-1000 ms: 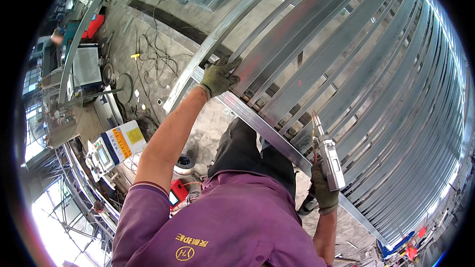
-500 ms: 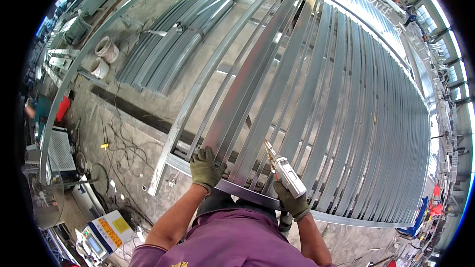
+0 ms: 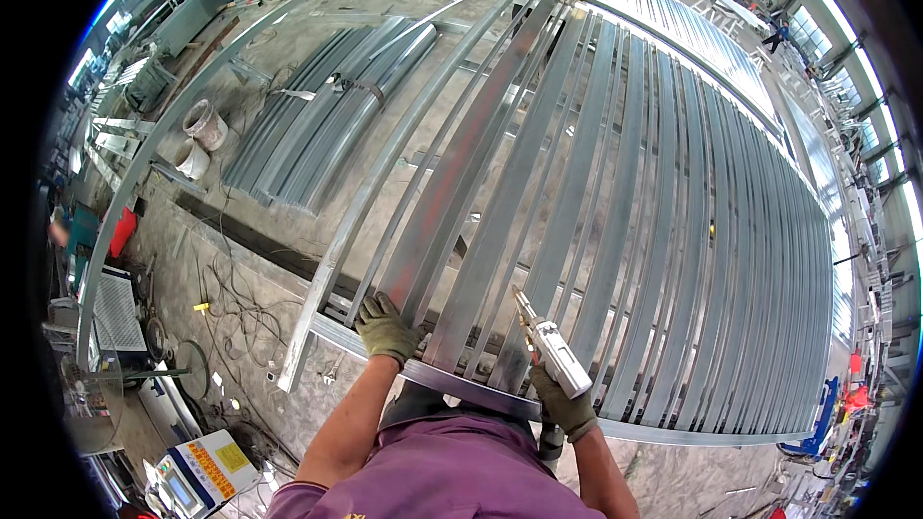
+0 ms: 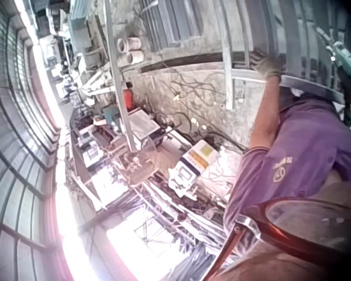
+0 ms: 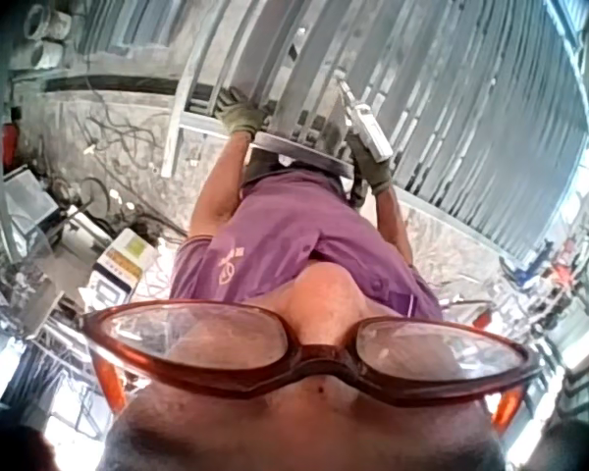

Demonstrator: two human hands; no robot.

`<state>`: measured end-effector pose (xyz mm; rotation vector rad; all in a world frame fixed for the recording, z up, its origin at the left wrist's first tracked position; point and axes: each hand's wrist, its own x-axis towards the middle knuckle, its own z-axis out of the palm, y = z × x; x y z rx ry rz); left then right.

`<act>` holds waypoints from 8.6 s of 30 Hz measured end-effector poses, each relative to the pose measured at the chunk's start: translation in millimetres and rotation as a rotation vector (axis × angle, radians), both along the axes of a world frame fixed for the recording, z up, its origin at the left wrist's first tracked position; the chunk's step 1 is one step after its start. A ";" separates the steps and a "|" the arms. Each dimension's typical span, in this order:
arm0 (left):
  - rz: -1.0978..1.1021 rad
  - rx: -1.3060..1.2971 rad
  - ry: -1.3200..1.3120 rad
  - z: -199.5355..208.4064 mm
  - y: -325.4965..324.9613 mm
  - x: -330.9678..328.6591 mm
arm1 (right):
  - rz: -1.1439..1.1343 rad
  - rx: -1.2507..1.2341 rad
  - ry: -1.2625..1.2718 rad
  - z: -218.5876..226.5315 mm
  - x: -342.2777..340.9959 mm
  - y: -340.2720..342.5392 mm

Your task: The person welds metal bars onto a large metal frame using a handheld welding tool. They repeatedly position the bars, weld them in place, and move to the next section of the frame.

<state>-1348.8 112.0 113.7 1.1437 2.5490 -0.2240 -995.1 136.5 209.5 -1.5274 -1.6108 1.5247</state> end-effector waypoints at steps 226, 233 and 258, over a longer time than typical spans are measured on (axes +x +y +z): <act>1.805 1.674 -1.423 -177.8 -99.7 -43.7 | 0.753 -0.726 -0.084 -45.3 -200.5 156.9; 1.855 1.623 -1.504 -172.8 -106.2 -47.7 | 0.759 -0.802 -0.132 -57.6 -205.2 171.4; 2.093 1.609 -1.325 -167.1 -99.5 -45.7 | 0.960 -0.705 -0.047 -97.0 -225.8 133.9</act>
